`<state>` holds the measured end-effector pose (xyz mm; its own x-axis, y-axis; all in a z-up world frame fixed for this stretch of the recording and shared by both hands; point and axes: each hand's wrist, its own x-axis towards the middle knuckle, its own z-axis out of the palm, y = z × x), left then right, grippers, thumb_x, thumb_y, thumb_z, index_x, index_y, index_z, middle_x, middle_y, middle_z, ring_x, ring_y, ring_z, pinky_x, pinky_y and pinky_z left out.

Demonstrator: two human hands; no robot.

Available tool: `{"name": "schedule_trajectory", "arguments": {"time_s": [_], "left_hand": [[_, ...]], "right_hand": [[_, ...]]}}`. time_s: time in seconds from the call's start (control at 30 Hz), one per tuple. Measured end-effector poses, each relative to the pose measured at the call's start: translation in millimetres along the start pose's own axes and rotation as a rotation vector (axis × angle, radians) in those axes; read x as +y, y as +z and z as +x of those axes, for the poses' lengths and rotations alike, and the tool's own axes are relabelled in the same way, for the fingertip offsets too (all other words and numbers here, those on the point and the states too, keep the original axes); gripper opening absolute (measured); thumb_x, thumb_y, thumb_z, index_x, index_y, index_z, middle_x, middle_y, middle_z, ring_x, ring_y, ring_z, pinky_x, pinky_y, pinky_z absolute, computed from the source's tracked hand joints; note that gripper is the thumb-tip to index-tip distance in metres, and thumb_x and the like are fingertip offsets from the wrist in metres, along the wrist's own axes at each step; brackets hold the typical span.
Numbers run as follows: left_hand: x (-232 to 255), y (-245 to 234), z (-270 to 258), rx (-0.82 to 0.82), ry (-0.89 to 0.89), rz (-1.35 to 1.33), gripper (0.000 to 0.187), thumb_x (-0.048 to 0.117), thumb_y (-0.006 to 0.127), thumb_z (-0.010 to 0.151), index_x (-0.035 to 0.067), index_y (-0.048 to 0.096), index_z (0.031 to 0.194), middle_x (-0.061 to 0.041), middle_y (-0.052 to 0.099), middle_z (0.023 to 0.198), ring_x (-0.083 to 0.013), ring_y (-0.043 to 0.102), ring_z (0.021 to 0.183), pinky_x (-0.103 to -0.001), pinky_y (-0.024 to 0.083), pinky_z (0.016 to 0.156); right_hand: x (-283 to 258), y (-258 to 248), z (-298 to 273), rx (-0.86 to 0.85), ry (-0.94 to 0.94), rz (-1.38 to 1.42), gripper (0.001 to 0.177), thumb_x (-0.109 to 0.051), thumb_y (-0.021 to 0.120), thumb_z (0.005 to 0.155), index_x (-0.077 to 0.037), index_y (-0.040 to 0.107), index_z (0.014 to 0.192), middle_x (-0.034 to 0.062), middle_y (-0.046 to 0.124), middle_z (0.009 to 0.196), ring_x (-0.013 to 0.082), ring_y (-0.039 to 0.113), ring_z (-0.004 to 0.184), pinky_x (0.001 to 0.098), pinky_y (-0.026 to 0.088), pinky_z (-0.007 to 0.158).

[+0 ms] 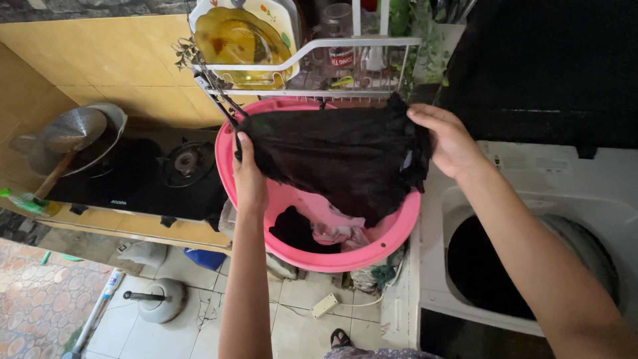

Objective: The person transfers wet clothes from a pink basin into a top-loading washing machine, handling items one by one. After loading, the person empties the basin, plugs in the machine, closes the lid, and starts the wash cycle.

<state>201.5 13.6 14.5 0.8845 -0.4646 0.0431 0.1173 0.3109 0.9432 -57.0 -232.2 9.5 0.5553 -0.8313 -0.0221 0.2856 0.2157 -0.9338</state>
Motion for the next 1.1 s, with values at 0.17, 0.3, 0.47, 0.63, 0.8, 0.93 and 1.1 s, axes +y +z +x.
{"name": "schedule_trajectory", "arguments": {"time_s": [0.17, 0.3, 0.47, 0.63, 0.8, 0.93, 1.1], "left_hand": [[33.3, 4.7, -0.5, -0.103, 0.177, 0.126, 0.063, 0.047, 0.057, 0.107, 0.021, 0.034, 0.160, -0.016, 0.044, 0.159, -0.0302, 0.043, 0.146, -0.046, 0.037, 0.122], [26.1, -2.5, 24.9, -0.147, 0.340, 0.226, 0.062, 0.033, 0.068, 0.107, 0.021, 0.036, 0.159, -0.016, 0.050, 0.154, -0.0280, 0.048, 0.142, -0.047, 0.039, 0.119], [42.4, -20.2, 41.6, -0.156, 0.392, 0.357, 0.050, 0.031, 0.067, 0.106, 0.022, 0.047, 0.151, -0.020, 0.058, 0.143, -0.0371, 0.055, 0.135, -0.050, 0.044, 0.113], [6.7, -74.4, 90.0, -0.032, 0.313, 0.459, 0.021, 0.027, 0.074, 0.099, 0.020, 0.074, 0.119, -0.006, 0.073, 0.106, -0.0208, 0.068, 0.103, -0.040, 0.053, 0.095], [-3.9, -88.9, 87.6, 0.076, 0.216, 0.421, 0.033, 0.037, 0.060, 0.099, 0.013, 0.066, 0.121, 0.000, 0.069, 0.114, -0.0120, 0.060, 0.107, -0.026, 0.045, 0.096], [1.9, -79.5, 83.9, -0.054, 0.454, 0.611, 0.017, 0.025, 0.055, 0.103, 0.008, 0.060, 0.105, -0.007, 0.066, 0.099, -0.0192, 0.059, 0.097, -0.033, 0.044, 0.089], [38.8, -25.7, 40.0, -0.326, -0.102, 1.386, 0.092, 0.069, 0.052, 0.091, 0.016, 0.023, 0.160, -0.019, 0.058, 0.142, -0.0425, 0.057, 0.128, -0.062, 0.042, 0.104]], "right_hand": [[1.3, 29.2, 0.1, 0.012, 0.038, 0.031, 0.018, -0.021, 0.081, 0.089, -0.014, 0.074, 0.105, -0.0004, 0.073, 0.093, 0.0165, 0.075, 0.088, 0.0349, 0.062, 0.081], [27.8, 31.6, 24.1, 0.084, 0.070, 0.177, 0.013, -0.022, 0.080, 0.091, -0.014, 0.076, 0.100, 0.0037, 0.073, 0.090, 0.0210, 0.075, 0.089, 0.0392, 0.063, 0.084], [46.8, 22.4, 51.4, 0.115, 0.065, 0.177, 0.013, -0.011, 0.079, 0.085, -0.015, 0.075, 0.096, 0.0021, 0.072, 0.087, 0.0198, 0.074, 0.086, 0.0364, 0.062, 0.082], [3.9, 46.6, 9.5, -0.065, -0.032, 0.205, 0.024, -0.008, 0.072, 0.091, -0.017, 0.074, 0.113, 0.0026, 0.074, 0.103, 0.0183, 0.073, 0.090, 0.0364, 0.061, 0.088], [-40.9, 70.5, -32.2, -0.426, -0.190, 0.124, 0.069, 0.008, 0.057, 0.094, -0.024, 0.037, 0.152, 0.0104, 0.055, 0.132, 0.0109, 0.036, 0.059, 0.0236, 0.029, 0.057], [-55.0, 78.5, -37.2, -0.571, -0.224, 0.009, 0.071, 0.007, 0.051, 0.100, -0.028, 0.030, 0.158, 0.0147, 0.053, 0.136, 0.0112, 0.033, 0.052, 0.0240, 0.033, 0.050], [-59.0, 103.7, -41.8, -0.609, -0.248, -0.152, 0.069, 0.005, 0.058, 0.098, -0.016, 0.033, 0.159, 0.0009, 0.052, 0.085, 0.0076, 0.044, 0.056, 0.0207, 0.049, 0.052]]}}
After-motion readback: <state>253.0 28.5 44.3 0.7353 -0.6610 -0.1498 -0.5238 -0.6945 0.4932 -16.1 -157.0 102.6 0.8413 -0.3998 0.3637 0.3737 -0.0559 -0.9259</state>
